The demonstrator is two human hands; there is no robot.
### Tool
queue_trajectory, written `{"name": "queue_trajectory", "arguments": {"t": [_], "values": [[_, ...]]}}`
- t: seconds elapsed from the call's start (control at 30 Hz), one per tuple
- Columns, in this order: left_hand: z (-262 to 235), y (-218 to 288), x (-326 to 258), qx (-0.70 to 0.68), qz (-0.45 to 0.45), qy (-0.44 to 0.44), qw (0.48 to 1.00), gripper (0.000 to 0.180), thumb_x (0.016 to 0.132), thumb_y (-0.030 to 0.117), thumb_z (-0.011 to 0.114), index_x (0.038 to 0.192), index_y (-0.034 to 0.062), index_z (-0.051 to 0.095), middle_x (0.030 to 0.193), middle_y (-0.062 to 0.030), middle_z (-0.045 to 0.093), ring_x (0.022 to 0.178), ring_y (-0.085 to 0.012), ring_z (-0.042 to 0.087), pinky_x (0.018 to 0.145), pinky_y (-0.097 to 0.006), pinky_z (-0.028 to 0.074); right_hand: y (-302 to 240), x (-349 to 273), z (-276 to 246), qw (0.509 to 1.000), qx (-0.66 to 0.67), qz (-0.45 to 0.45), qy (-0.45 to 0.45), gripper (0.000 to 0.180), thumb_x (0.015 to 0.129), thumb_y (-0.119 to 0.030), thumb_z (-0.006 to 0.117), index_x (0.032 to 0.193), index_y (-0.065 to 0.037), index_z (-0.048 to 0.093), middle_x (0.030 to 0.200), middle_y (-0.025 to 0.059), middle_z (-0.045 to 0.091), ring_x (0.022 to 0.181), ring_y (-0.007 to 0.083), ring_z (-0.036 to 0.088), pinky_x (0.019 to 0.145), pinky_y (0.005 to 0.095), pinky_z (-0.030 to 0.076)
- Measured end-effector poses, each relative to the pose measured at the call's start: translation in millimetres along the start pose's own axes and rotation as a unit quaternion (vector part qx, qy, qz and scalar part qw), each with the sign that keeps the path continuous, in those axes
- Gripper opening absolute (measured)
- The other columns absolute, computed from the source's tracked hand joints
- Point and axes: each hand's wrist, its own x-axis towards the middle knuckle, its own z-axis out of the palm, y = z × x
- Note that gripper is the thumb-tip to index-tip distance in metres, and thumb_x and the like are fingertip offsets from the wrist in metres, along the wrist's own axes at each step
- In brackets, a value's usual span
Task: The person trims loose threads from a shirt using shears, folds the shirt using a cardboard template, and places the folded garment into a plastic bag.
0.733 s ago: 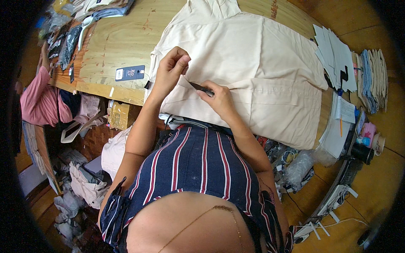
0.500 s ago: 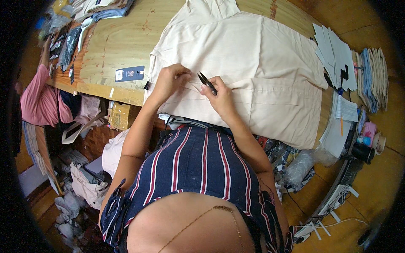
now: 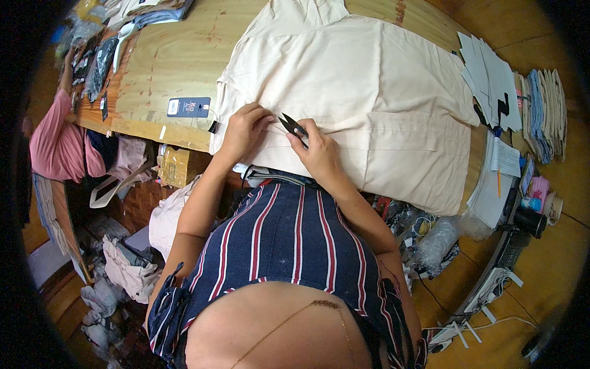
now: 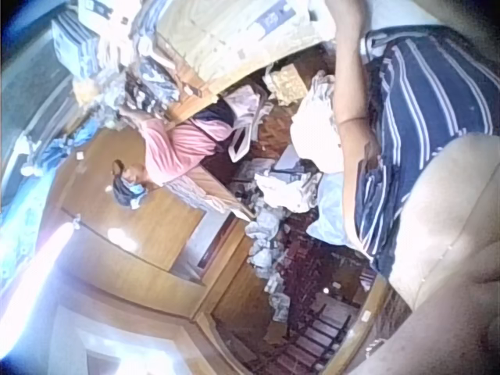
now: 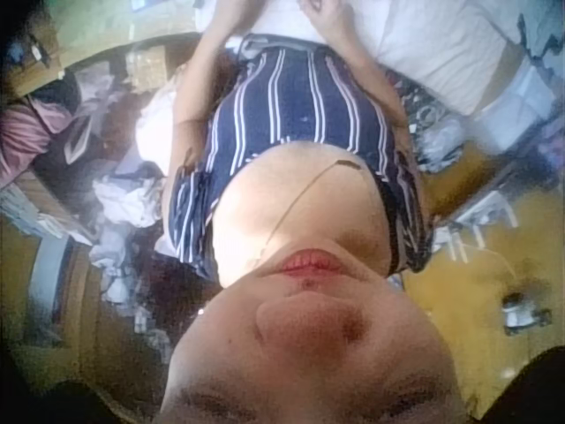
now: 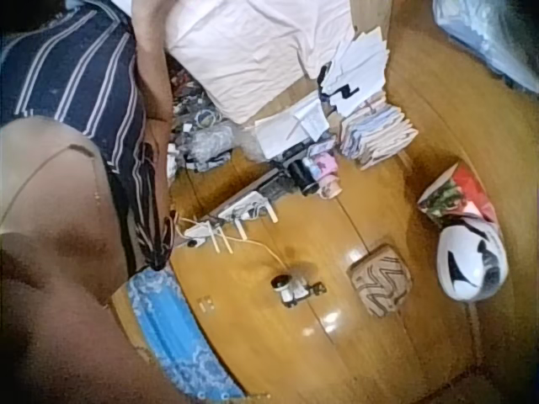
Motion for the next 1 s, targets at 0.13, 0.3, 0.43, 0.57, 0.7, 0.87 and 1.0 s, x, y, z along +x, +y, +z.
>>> {"name": "queue_trajectory", "arguments": {"t": [0.13, 0.3, 0.43, 0.57, 0.7, 0.87, 1.0], "values": [[4, -1, 0, 0.041, 0.03, -0.012, 0.999, 0.011, 0.066, 0.008, 0.06, 0.076, 0.0035, 0.061, 0.076, -0.0091, 0.055, 0.074, -0.0265, 0.054, 0.064, -0.035, 0.045, 3, -2, 3, 1.0, 0.006, 0.001, 0.016, 0.025, 0.078, -0.021, 0.06, 0.092, -0.003, 0.049, 0.069, 0.0118, 0.059, 0.059, 0.0227, 0.059, 0.051, 0.0299, 0.044], [5, -7, -3, 0.04, 0.065, -0.008, 0.997, 0.009, 0.066, 0.009, 0.059, 0.073, 0.0057, 0.061, 0.075, -0.0081, 0.055, 0.074, -0.0261, 0.053, 0.062, -0.035, 0.045, 6, -3, 5, 1.0, 0.007, 0.007, 0.029, 0.026, 0.078, -0.02, 0.061, 0.092, -0.003, 0.049, 0.068, 0.0098, 0.059, 0.056, 0.0187, 0.058, 0.05, 0.0276, 0.043], [3, 1, -1, 0.108, 0.092, -0.018, 0.99, 0.008, 0.066, 0.009, 0.058, 0.074, 0.0065, 0.059, 0.073, -0.0081, 0.054, 0.072, -0.0261, 0.053, 0.06, -0.034, 0.045, 10, -4, 9, 0.999, 0.002, 0.002, 0.04, 0.025, 0.078, -0.02, 0.06, 0.092, -0.003, 0.049, 0.068, 0.0097, 0.059, 0.057, 0.0189, 0.058, 0.05, 0.0284, 0.043], [4, 1, 0, 0.117, 0.088, -0.001, 0.989, 0.01, 0.068, 0.008, 0.056, 0.078, 0.0072, 0.056, 0.072, -0.0084, 0.054, 0.071, -0.0264, 0.054, 0.058, -0.035, 0.046, 11, -3, 11, 0.999, -0.013, 0.012, 0.039, 0.025, 0.078, -0.02, 0.06, 0.092, -0.003, 0.049, 0.069, 0.0101, 0.06, 0.058, 0.0192, 0.058, 0.051, 0.0283, 0.044], [5, -7, 2, 0.076, 0.065, 0.021, 0.995, 0.012, 0.07, 0.007, 0.053, 0.082, 0.0067, 0.053, 0.069, -0.0093, 0.055, 0.065, -0.0287, 0.054, 0.056, -0.037, 0.044, 6, 0, 10, 0.999, -0.006, 0.04, 0.036, 0.024, 0.076, -0.02, 0.062, 0.089, -0.003, 0.051, 0.069, 0.0123, 0.06, 0.06, 0.0232, 0.059, 0.053, 0.0307, 0.044], [2, -8, 5, -0.114, -0.098, 0.047, 0.988, 0.004, 0.081, 0.005, 0.046, 0.081, 0.0044, 0.05, 0.061, -0.0088, 0.055, 0.053, -0.0227, 0.054, 0.05, -0.033, 0.042, -1, 3, 5, 0.999, -0.021, 0.04, 0.004, 0.026, 0.072, -0.023, 0.064, 0.086, -0.004, 0.054, 0.066, 0.0139, 0.06, 0.063, 0.0295, 0.06, 0.055, 0.0353, 0.046], [-1, -18, 9, -0.462, -0.262, 0.104, 0.841, 0.011, 0.09, 0.01, 0.037, 0.086, 0.0046, 0.045, 0.062, -0.0029, 0.048, 0.055, -0.0124, 0.054, 0.047, -0.02, 0.044, -4, 3, 4, 0.999, -0.05, -0.011, -0.012, 0.024, 0.072, -0.023, 0.063, 0.086, -0.006, 0.054, 0.07, 0.0118, 0.06, 0.06, 0.0281, 0.059, 0.053, 0.0345, 0.046]]}}
